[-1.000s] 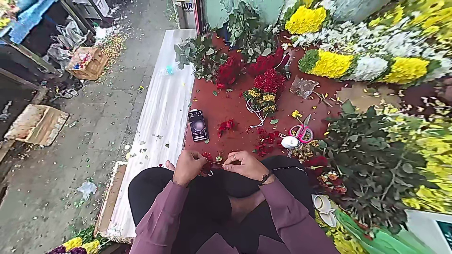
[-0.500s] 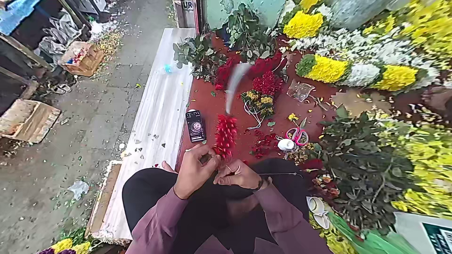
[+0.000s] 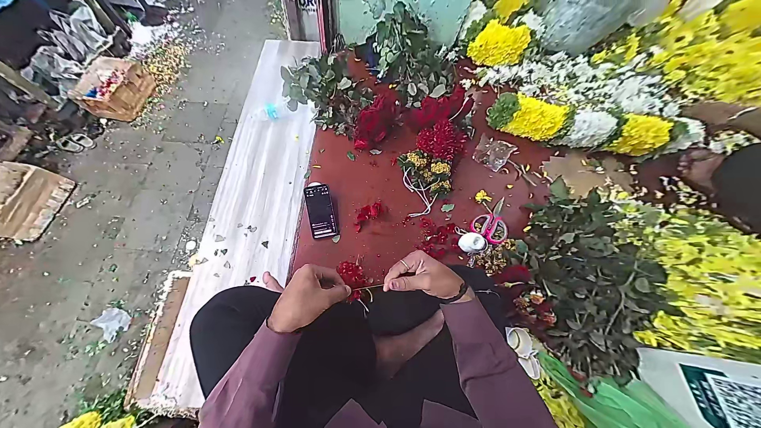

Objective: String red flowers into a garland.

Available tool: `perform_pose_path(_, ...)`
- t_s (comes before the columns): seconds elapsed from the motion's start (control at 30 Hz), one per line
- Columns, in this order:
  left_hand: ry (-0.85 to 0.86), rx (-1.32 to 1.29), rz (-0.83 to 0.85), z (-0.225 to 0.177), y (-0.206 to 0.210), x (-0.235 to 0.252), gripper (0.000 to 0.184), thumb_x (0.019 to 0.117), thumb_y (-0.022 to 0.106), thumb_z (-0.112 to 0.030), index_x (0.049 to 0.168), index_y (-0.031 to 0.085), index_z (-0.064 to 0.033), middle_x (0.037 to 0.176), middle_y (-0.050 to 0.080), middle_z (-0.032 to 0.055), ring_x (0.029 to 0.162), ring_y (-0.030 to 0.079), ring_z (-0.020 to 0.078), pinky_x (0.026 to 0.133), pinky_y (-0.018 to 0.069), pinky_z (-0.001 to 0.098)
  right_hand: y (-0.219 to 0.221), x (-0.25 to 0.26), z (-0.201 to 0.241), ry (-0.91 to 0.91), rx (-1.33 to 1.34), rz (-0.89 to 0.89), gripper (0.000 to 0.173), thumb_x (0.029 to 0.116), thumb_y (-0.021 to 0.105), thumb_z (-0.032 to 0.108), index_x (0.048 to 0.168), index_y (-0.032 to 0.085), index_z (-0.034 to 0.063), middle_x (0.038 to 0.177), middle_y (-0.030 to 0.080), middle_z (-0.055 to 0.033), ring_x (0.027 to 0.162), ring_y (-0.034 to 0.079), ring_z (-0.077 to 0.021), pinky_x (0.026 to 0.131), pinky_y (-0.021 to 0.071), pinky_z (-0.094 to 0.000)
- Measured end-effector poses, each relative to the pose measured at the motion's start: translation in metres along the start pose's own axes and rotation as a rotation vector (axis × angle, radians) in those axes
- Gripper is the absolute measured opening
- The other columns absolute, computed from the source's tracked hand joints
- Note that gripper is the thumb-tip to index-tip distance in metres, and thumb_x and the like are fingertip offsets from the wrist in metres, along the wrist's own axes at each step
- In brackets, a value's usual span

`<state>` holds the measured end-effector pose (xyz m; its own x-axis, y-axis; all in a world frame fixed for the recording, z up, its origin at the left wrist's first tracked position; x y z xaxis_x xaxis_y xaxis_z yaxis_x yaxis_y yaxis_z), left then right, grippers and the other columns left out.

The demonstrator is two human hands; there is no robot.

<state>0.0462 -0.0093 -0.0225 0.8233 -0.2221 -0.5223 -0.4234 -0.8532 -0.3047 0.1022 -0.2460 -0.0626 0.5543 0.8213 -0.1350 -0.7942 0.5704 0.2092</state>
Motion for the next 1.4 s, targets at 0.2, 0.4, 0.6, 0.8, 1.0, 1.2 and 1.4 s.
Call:
perform_pose_path(0.2,-0.066,0.091,-0.045,0.008,0.003,0.001,0.016,0.0880,0.074,-0.033,0.081,0.076,-0.0189,0.069,0.069,-0.0078,0.059,0.062,0.0048,0.058,0.0539,0.0324,-0.082,0.076,-0.091,0.521,-0.621,-0.542,0.018,0.1005,0.063,0.024,0.103,0.078,0.0135,0.096,0.075,-0.0070,0.086,0.072,-0.0239,0.081,0.0591,-0.0535)
perform_pose_path(0.4,-0.111,0.105,-0.022,0.014,0.008,0.002,0.019,0.0891,0.072,-0.036,0.080,0.074,-0.0193,0.064,0.064,-0.0073,0.055,0.057,0.0063,0.054,0.0492,0.0330,-0.096,0.113,-0.150,0.692,-0.869,-0.760,0.036,0.0870,0.076,0.050,0.099,0.073,0.0164,0.089,0.072,-0.0151,0.083,0.070,-0.0383,0.067,0.0544,-0.0643)
perform_pose_path(0.6,-0.098,0.114,-0.002,0.011,0.012,0.005,0.020,0.0899,0.071,-0.036,0.081,0.073,-0.0186,0.065,0.064,-0.0070,0.056,0.058,0.0071,0.056,0.0497,0.0339,-0.090,0.097,-0.141,0.645,-0.730,-0.763,0.020,0.0873,0.078,0.031,0.097,0.072,0.0154,0.088,0.072,-0.0142,0.078,0.069,-0.0364,0.064,0.0541,-0.0620)
perform_pose_path(0.8,-0.095,0.131,0.004,0.014,0.012,0.004,0.019,0.0898,0.072,-0.036,0.082,0.074,-0.0190,0.067,0.067,-0.0071,0.059,0.060,0.0068,0.058,0.0517,0.0344,-0.108,0.099,-0.124,0.612,-0.573,-0.751,0.022,0.0939,0.071,0.023,0.111,0.078,0.0123,0.105,0.076,-0.0096,0.095,0.074,-0.0259,0.091,0.0578,-0.0551)
perform_pose_path(1.0,-0.101,0.138,0.007,0.016,0.017,0.007,0.020,0.0896,0.073,-0.036,0.082,0.075,-0.0178,0.070,0.070,-0.0055,0.061,0.064,0.0083,0.061,0.0555,0.0366,-0.095,0.074,-0.095,0.500,-0.500,-0.811,0.020,0.0925,0.073,0.015,0.112,0.074,0.0100,0.096,0.076,-0.0096,0.077,0.074,-0.0224,0.074,0.0635,-0.0468)
perform_pose_path(1.2,-0.095,0.150,-0.003,0.015,0.015,0.008,0.019,0.0889,0.073,-0.035,0.081,0.074,-0.0186,0.071,0.070,-0.0064,0.062,0.065,0.0073,0.062,0.0561,0.0368,-0.063,0.057,-0.059,0.286,-0.116,-0.809,0.012,0.0944,0.071,0.009,0.105,0.077,0.0079,0.088,0.075,-0.0095,0.063,0.066,-0.0177,0.053,0.0534,-0.0317)
perform_pose_path(1.4,-0.085,0.129,0.011,0.016,0.017,0.009,0.019,0.0897,0.073,-0.034,0.084,0.075,-0.0160,0.074,0.072,-0.0043,0.065,0.067,0.0094,0.065,0.0583,0.0383,-0.039,0.044,-0.039,0.140,-0.025,-0.762,0.018,0.0951,0.062,0.002,0.104,0.077,0.0031,0.093,0.075,-0.0114,0.071,0.068,-0.0195,0.066,0.0588,-0.0348)
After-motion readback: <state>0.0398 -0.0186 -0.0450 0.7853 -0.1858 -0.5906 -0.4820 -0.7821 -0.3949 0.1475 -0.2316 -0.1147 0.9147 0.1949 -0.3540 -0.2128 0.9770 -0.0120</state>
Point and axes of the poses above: each hand's wrist, its own x-axis towards the middle knuckle, its own y-axis out of the palm, z = x × y, the point moved 6 cm from there along x, towards the middle knuckle
